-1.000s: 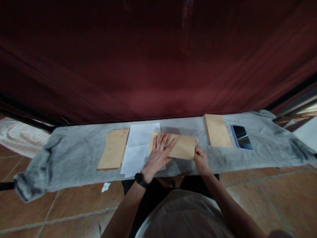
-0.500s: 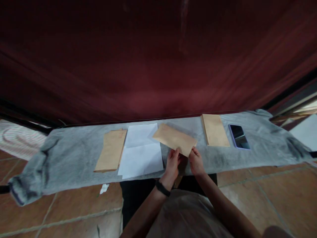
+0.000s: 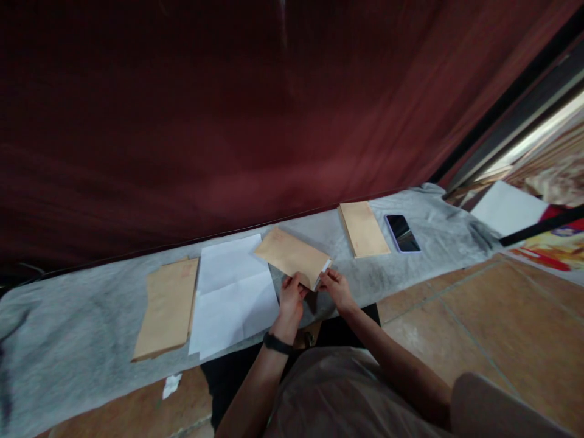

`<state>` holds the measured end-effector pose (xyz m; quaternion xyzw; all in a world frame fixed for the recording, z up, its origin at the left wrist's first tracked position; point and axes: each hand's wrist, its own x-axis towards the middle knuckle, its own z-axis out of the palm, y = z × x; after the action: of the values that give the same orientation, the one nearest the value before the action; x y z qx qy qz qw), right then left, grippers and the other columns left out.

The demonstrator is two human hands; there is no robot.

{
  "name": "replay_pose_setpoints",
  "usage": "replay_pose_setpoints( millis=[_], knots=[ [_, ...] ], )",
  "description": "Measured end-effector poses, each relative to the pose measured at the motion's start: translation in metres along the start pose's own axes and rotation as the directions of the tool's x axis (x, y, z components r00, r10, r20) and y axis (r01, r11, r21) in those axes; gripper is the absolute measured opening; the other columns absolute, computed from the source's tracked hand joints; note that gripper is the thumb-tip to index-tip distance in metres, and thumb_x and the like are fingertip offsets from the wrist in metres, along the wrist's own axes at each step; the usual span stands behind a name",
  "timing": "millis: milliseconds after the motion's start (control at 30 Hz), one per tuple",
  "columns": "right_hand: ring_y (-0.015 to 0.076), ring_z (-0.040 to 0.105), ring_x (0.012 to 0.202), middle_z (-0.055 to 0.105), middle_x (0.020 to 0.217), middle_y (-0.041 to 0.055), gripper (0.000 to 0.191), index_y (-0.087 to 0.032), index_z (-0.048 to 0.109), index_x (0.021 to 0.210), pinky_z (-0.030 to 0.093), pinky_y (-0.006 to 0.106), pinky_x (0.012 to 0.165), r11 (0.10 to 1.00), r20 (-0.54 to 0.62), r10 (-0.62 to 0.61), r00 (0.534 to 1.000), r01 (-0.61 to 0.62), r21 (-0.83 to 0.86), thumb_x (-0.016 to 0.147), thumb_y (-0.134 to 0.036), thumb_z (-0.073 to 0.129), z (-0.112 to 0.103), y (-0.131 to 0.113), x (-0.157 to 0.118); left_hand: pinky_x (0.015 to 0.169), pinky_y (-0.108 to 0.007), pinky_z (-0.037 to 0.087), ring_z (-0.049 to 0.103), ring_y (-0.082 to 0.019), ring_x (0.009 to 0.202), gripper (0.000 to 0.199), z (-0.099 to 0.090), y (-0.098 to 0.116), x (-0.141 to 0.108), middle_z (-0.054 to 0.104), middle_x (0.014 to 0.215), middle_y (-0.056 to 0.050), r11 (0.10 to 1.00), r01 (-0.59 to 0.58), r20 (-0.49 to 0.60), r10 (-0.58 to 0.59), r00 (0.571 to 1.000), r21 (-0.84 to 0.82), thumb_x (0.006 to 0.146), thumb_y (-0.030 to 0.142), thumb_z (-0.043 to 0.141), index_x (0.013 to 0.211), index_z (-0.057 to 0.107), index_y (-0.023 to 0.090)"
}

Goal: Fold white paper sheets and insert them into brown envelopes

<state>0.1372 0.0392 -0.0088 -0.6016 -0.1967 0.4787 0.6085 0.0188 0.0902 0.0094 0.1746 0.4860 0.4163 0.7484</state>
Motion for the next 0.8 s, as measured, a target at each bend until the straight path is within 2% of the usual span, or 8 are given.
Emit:
replay_pose_setpoints(
  millis=[200,433,600,800],
  knots=[
    [0.0187,0.068,0.056,0.074,0.069,0.0012,0.038,-0.021,0.068,0.08,0.056,0.028,0.052,0.996,0.051,0.064,0.997,-0.061,-0.064,0.066,-0.056,0.073,-0.006,0.002,0.006,0.067,-0.028,0.056,0.07,-0.015,0.071,0.014,-0.004,0.0,0.002,0.073,0.087,-0.002,0.998,0.025,-0.016,-0.024,1.0,0.058,0.079,0.015,0.071,0.09,0.063,0.019],
    [0.0146,0.064,0.05,0.071,0.065,-0.0001,0.029,-0.021,0.064,0.078,0.054,0.024,0.048,0.985,0.075,0.11,0.991,-0.098,-0.141,0.074,-0.05,0.067,-0.009,0.002,0.012,0.071,-0.03,0.056,0.071,-0.017,0.075,0.015,-0.007,0.001,0.006,0.074,0.089,-0.004,0.989,0.048,-0.014,-0.047,0.999,0.141,0.081,0.018,0.07,0.095,0.063,0.018],
    [0.0127,0.063,0.05,0.073,0.07,0.0006,0.025,-0.02,0.065,0.083,0.053,0.022,0.046,0.975,0.088,0.116,0.989,-0.096,-0.199,0.081,-0.045,0.064,-0.01,0.0,0.012,0.077,-0.037,0.055,0.072,-0.021,0.08,0.016,-0.01,0.0,0.009,0.075,0.092,-0.007,0.979,0.05,-0.012,-0.048,0.999,0.196,0.081,0.019,0.069,0.096,0.063,0.019],
    [0.0104,0.06,0.047,0.071,0.071,-0.0004,0.017,-0.02,0.064,0.083,0.05,0.019,0.042,0.955,0.099,0.084,0.992,-0.052,-0.293,0.087,-0.036,0.061,-0.012,-0.003,0.012,0.072,-0.034,0.055,0.069,-0.018,0.074,0.011,-0.012,0.0,0.012,0.074,0.091,-0.007,0.966,0.041,-0.009,-0.04,0.999,0.255,0.084,0.021,0.065,0.094,0.062,0.019]
  ],
)
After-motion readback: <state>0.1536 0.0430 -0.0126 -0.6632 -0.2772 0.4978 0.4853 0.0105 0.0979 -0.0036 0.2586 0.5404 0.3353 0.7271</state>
